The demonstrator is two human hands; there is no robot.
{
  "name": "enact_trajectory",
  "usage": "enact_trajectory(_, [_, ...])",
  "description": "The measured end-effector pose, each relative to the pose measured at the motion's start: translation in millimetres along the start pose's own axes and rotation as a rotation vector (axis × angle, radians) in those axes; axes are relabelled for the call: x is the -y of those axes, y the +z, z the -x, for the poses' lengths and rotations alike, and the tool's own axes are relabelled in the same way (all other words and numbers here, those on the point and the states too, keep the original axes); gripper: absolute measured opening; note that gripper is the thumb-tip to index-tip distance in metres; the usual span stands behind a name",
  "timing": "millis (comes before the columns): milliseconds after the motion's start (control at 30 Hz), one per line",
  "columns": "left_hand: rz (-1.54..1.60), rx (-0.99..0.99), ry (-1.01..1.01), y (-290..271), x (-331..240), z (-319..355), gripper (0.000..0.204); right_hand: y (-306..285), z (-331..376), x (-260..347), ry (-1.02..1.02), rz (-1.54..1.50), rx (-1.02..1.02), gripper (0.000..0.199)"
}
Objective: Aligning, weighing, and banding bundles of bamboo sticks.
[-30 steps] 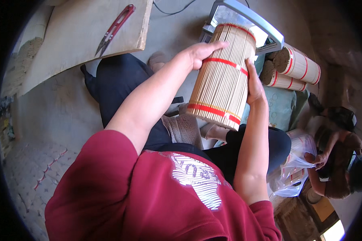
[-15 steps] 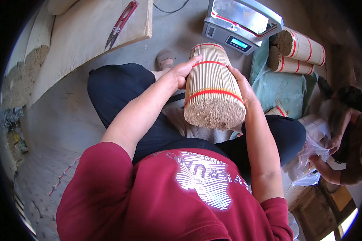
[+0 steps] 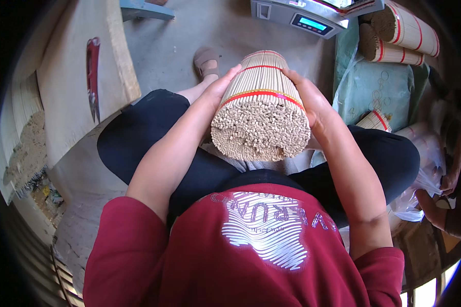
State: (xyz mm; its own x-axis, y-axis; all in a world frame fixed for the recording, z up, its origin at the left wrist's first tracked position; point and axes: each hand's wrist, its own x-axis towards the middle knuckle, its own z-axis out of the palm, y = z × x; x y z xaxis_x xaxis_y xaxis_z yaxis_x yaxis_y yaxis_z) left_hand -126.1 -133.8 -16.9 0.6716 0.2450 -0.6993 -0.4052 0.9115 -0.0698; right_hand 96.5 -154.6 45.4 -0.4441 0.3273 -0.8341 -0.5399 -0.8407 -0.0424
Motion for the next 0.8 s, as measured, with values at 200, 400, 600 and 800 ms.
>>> enact_trajectory(200, [0.008,-0.117,-0.044,-17.8,17.3,1.0,0.052,-15.1,-10.7,-15.9,0.043,-0.144,0.029,0.045])
enact_trajectory(400, [-0.067,-0.240,0.068,-1.2,14.9,-15.1,0.056,-29.4,-46.3,1.3,0.117,-0.159,0.071,0.054])
enact_trajectory(600, [0.031,-0.265,0.065,11.9,25.1,-5.5,0.050,-29.3,-24.7,0.8,0.068,-0.173,0.060,0.051])
enact_trajectory(800, [-0.025,-0.276,-0.020,6.5,26.2,-17.2,0.058,-34.6,-17.2,-5.2,0.045,-0.149,-0.004,0.055])
